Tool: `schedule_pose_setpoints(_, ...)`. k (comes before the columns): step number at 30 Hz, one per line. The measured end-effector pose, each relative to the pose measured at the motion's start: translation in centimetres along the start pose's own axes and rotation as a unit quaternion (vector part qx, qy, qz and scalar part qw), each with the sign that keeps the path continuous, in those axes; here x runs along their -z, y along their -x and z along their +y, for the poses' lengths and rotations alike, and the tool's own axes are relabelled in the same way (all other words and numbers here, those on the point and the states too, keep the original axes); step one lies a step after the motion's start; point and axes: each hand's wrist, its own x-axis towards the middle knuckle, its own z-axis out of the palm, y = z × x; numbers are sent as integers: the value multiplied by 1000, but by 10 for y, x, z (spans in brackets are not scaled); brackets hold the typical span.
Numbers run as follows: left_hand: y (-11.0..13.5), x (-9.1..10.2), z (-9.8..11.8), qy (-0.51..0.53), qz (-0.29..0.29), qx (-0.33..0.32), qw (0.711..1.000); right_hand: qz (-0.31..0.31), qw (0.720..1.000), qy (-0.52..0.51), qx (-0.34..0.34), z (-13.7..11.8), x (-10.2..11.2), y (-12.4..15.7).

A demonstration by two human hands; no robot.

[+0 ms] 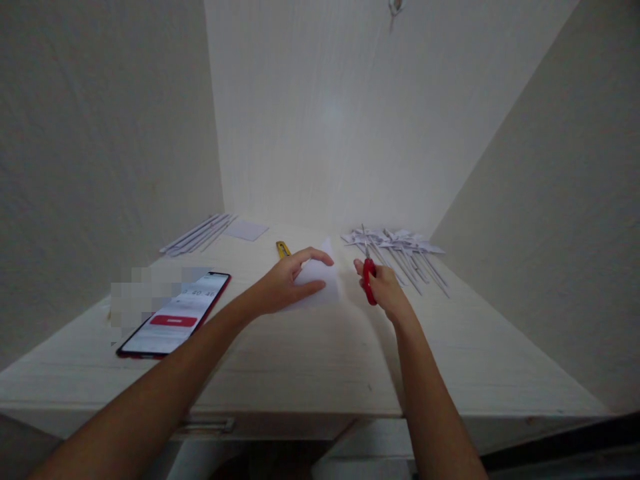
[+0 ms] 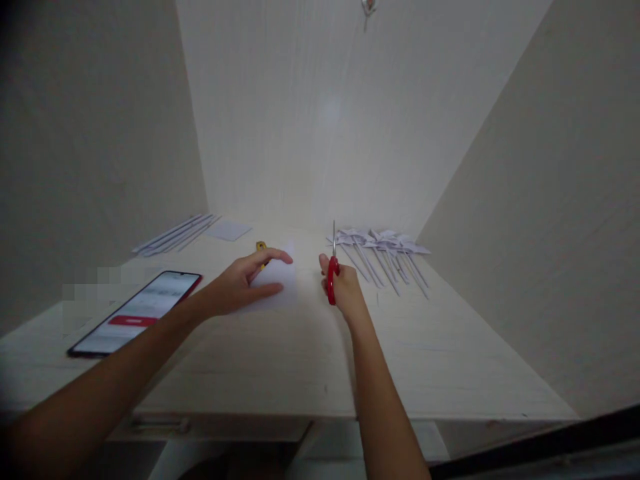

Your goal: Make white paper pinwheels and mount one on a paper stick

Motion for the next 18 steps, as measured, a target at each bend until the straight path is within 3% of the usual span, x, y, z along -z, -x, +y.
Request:
schedule_pose_setpoints(1, -1, 1, -2, 4, 2, -2, 1000, 27, 995, 94, -7, 6, 6, -5)
schedule_pose_setpoints(3, -4, 2, -6, 3, 18, -23, 1000, 75, 957, 279, -34, 16, 14, -11)
schedule_pose_setpoints(6, -7, 2, -12, 11, 46, -33, 998, 81, 900, 421, -79, 27, 16, -13)
schedule_pose_setpoints(10, -8, 2, -18, 26, 83, -10, 996, 41, 874, 472, -112, 28, 9, -10)
schedule_pose_setpoints(18, -8, 0, -18, 127, 98, 33, 986, 44, 868, 487, -92, 27, 4, -5)
